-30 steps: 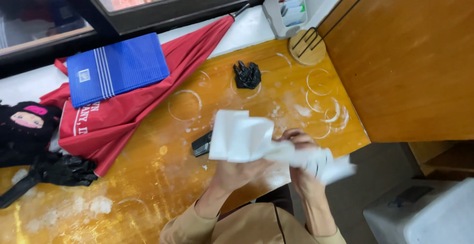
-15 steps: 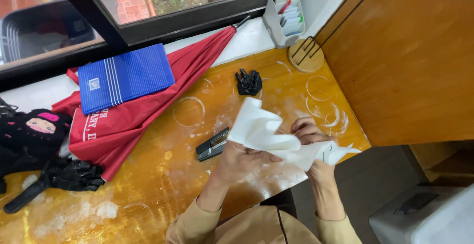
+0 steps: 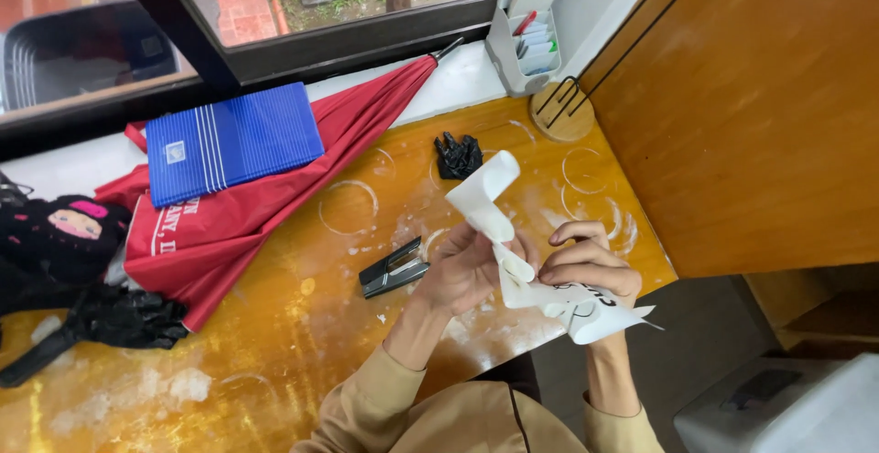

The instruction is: Folding a printed paper strip into a pleated fan shape and stapling it to create a decoration for a cake.

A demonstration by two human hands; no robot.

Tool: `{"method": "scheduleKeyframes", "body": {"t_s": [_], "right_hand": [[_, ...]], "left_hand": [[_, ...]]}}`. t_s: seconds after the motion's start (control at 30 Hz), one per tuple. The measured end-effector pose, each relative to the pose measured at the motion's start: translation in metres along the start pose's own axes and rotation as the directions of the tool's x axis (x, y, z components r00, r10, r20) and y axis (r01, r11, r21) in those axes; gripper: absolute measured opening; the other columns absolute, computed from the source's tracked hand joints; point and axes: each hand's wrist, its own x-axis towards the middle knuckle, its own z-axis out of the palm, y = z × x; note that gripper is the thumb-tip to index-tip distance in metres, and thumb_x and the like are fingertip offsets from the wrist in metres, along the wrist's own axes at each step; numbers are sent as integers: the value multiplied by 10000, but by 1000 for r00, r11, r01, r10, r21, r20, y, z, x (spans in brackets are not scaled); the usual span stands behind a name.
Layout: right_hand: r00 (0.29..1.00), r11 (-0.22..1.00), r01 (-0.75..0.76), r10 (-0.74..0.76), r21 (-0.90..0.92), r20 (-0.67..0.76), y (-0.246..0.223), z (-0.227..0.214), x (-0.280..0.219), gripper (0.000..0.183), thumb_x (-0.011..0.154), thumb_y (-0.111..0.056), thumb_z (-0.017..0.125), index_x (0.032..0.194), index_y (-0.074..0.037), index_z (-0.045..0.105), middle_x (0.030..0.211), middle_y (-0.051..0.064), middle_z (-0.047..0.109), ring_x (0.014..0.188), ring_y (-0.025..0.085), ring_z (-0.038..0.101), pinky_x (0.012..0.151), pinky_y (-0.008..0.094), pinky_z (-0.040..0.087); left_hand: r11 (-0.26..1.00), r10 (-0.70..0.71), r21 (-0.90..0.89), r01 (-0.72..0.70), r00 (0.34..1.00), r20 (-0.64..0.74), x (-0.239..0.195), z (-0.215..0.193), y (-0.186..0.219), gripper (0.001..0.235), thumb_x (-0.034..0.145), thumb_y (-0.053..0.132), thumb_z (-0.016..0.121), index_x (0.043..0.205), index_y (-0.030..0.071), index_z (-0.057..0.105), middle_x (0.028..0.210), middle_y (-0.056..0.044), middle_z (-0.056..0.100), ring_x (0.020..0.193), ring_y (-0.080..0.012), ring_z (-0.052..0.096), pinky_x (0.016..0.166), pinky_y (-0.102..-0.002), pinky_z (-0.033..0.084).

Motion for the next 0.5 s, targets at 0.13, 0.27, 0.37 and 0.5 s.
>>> {"method": "scheduleKeyframes", "body": {"t_s": [0.13, 0.27, 0.37, 0.5], "right_hand": [[1000, 1000, 18, -18, -15, 16, 3, -1, 0, 284, 899, -298, 760, 842, -21, 787, 822, 114, 743, 971, 334, 605, 990, 418, 497], [998, 998, 40, -37, -41, 57, 12, -11, -3, 253, 882, -270, 782, 848, -20, 791, 827, 117, 750, 963, 343, 613, 978, 426, 492], [996, 998, 40, -36, -57, 79, 19, -15, -7, 260, 890, -264, 778, 855, -7, 783, 835, 128, 745, 971, 354, 604, 977, 432, 489], [1000, 995, -14, 14, -103, -1, 20, -12, -7, 339, 869, -336, 800, 819, -3, 766, 786, 137, 717, 914, 370, 609, 913, 440, 505]], "left_hand": [[997, -12, -81, 17, 998, 56, 9, 6, -3, 320, 1119, 252, 448, 1165, 17, 660, 888, -269, 647, 910, -328, 668, 771, -380, 580], [994, 7, -105, -9, 1000, -23, 14, 8, -9, 276, 1087, 218, 504, 1024, 12, 676, 800, -273, 599, 916, -400, 632, 784, -390, 536], [991, -22, -134, -5, 980, -197, 14, 29, -6, 220, 1064, 175, 572, 999, 18, 711, 813, -208, 686, 867, -316, 708, 763, -339, 578], [991, -20, -129, -30, 930, -367, 16, 27, -4, 112, 1031, 141, 629, 1011, 86, 725, 739, -69, 712, 748, -183, 745, 729, -269, 591]]}}
